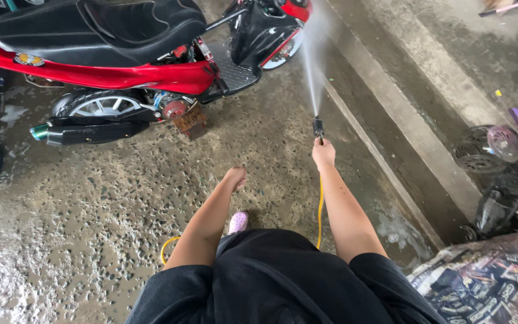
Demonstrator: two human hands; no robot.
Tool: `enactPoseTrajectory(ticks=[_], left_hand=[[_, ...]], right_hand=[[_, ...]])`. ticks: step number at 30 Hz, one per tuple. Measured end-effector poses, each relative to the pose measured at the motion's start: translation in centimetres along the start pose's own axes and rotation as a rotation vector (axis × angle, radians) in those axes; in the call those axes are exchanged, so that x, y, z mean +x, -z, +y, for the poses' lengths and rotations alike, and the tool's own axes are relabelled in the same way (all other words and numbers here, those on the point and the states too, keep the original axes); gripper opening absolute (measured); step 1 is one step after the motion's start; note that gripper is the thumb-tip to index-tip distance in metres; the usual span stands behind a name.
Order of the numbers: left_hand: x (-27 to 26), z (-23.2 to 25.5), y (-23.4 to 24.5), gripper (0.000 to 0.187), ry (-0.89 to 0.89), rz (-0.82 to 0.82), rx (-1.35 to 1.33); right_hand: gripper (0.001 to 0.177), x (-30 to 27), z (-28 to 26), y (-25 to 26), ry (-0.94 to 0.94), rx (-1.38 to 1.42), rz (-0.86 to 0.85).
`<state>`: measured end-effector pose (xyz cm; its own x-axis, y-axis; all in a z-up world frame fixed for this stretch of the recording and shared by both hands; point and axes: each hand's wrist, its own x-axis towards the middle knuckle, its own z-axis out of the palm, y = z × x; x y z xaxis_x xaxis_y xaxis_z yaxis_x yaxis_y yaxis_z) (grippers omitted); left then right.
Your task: The person washes several motorcycles by hand and with a water hose, spraying down the wheels, engines, and fairings.
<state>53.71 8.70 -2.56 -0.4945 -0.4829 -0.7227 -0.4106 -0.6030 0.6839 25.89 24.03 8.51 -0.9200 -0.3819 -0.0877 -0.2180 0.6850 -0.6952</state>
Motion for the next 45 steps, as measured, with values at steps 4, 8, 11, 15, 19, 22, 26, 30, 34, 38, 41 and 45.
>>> enactPoseTrajectory(ticks=[4,8,11,15,19,22,26,30,34,38,41,45], left_hand=[[-2.6,-0.2,-2.9,0.016,-0.048,-0.039,0.025],[-5.0,0.0,-4.4,0.018,-0.033,0.007,0.093],[-5.9,-0.3,-4.9,0.018,-0.050,-0.001,0.104],[-6.4,-1.1,-5.4,0.018,-0.073,-0.032,0.064],[-6.7,-1.6,-6.5,0.020,-0.051,-0.009,0.093],[-6.9,-2.0,-7.3,0.022,-0.035,0.001,0.108],[-7.1,-2.9,-7.5,0.021,-0.030,-0.009,0.049],[-7.2,-4.2,-6.8,0.022,-0.024,-0.007,0.037],[-7.0,-6.1,-5.6,0.021,-0.046,0.058,0.024],[-7.0,-7.7,-4.1,0.024,-0.047,0.085,0.037],[-8.1,-9.5,-2.8,0.025,-0.085,0.108,-0.075],[-10.2,-9.8,-0.9,0.022,-0.027,0.225,0.013]], right_hand=[[0.038,0.3,1.5,2.7,0.009,0.058,0.000],[0.034,1.9,2.9,6.9,-0.080,0.214,-0.125],[0.031,2.5,3.8,9.5,-0.125,0.310,-0.135],[0.031,2.4,5.0,11.1,-0.147,0.318,-0.149],[0.031,1.9,6.0,12.1,-0.187,0.284,-0.131],[0.031,0.9,7.1,12.3,-0.204,0.189,-0.137],[0.032,-0.9,8.3,10.9,-0.180,0.101,-0.192],[0.032,-2.1,8.9,9.5,-0.206,0.063,-0.181],[0.034,-3.3,9.3,8.2,-0.178,0.041,-0.315],[0.032,-4.4,9.1,6.3,-0.205,-0.002,-0.400],[0.038,-6.8,8.6,3.4,0.016,-0.176,-0.406],[0.040,-9.8,6.6,-0.7,0.153,-0.360,-0.534]])
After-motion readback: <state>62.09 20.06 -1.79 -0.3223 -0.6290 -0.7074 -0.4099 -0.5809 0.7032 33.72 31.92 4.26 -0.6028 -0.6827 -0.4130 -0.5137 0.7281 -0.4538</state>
